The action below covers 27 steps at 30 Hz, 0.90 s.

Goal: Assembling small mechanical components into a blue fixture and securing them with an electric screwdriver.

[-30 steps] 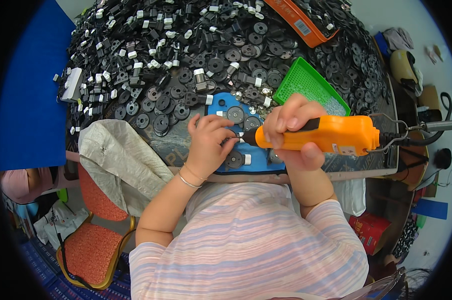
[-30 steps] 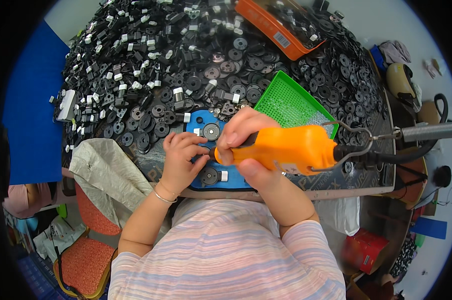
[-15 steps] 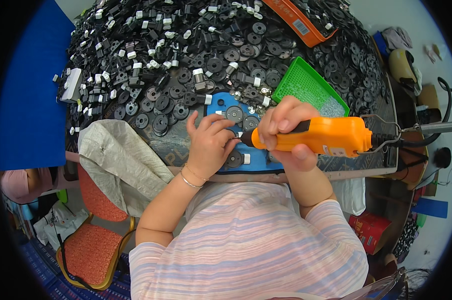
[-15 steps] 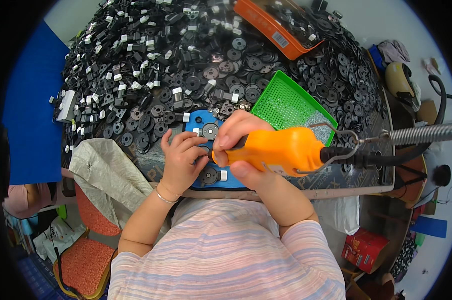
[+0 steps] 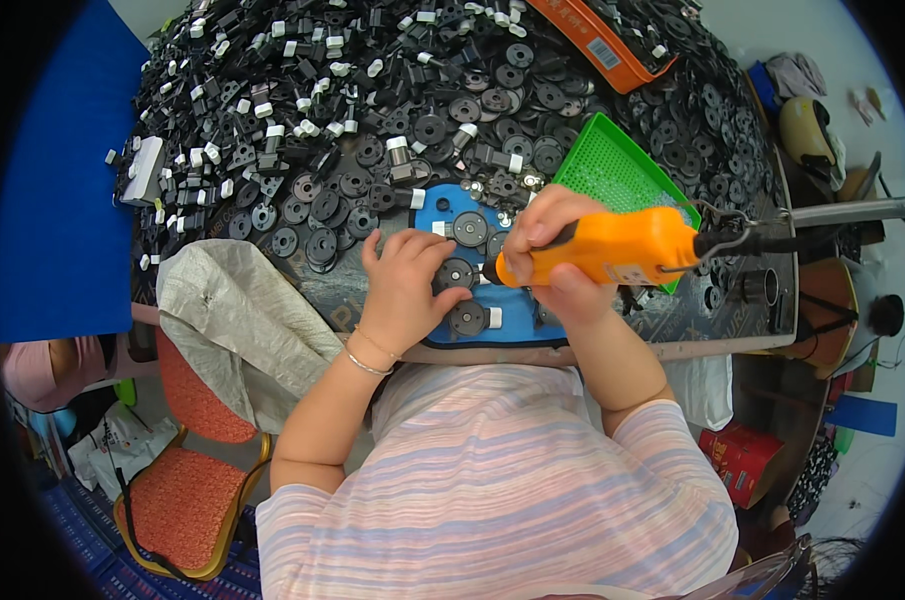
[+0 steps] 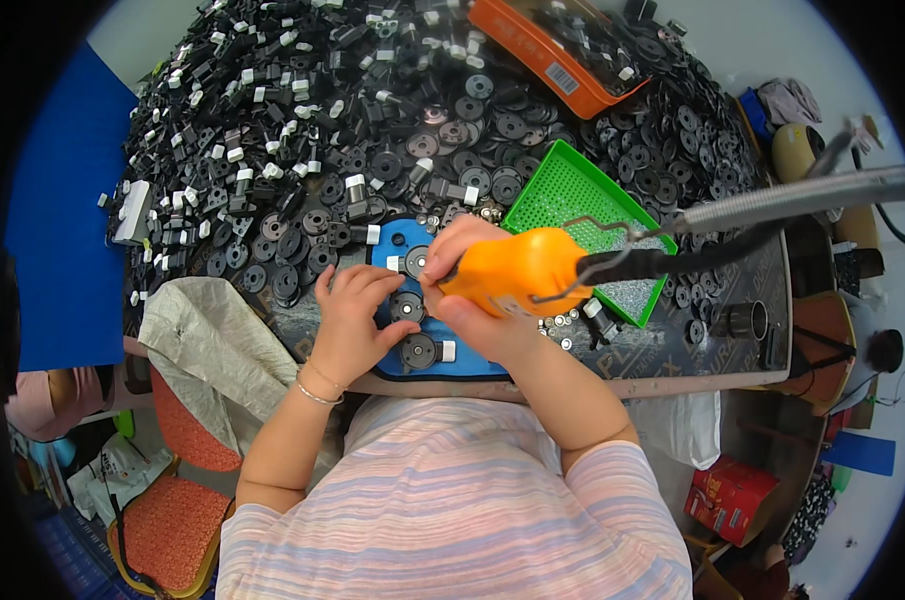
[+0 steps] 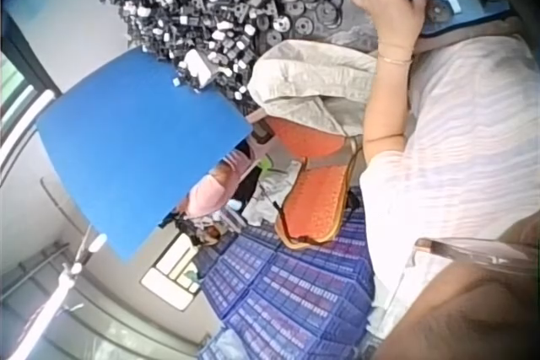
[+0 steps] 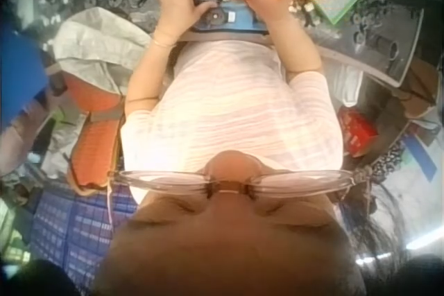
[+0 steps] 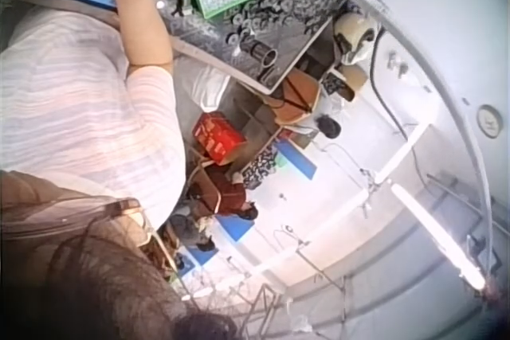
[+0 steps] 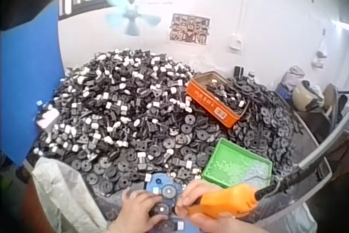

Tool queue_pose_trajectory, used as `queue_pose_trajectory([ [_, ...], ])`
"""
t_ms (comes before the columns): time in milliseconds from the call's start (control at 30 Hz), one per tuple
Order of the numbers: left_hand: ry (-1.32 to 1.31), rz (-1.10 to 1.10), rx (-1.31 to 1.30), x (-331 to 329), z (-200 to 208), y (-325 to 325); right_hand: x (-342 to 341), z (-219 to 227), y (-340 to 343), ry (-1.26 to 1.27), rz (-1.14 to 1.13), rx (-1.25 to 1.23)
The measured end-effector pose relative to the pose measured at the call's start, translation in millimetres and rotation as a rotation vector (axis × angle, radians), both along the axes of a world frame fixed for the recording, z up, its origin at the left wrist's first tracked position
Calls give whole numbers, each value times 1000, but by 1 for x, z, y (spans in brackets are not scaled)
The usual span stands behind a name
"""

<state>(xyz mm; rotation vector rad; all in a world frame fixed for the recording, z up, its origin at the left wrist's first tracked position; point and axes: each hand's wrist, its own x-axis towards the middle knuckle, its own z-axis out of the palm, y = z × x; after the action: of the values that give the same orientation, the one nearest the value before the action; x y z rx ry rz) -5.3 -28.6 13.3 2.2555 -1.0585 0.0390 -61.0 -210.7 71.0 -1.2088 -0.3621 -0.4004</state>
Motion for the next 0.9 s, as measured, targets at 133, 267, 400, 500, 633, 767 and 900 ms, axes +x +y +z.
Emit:
queue_pose_trajectory([
  [133, 52, -39, 88, 3, -2, 2, 4, -6, 7, -22, -19, -12],
  [267, 38, -48, 106, 6, -5, 3, 7, -11, 8, 4, -42, -77],
  [400, 0, -86, 135, 10, -4, 3, 6, -5, 10, 35, -29, -171],
  [500, -16, -98, 158, 9, -4, 4, 6, -7, 15, 55, -7, -146],
  [633, -27, -103, 177, 8, -3, 3, 10, -8, 10, 45, 28, -152],
  [767, -1, -129, 178, 8, -4, 1, 12, 4, 3, 55, 163, -83],
  [900, -1, -135, 170, 9, -5, 2, 8, 27, -22, -216, 201, 47],
])
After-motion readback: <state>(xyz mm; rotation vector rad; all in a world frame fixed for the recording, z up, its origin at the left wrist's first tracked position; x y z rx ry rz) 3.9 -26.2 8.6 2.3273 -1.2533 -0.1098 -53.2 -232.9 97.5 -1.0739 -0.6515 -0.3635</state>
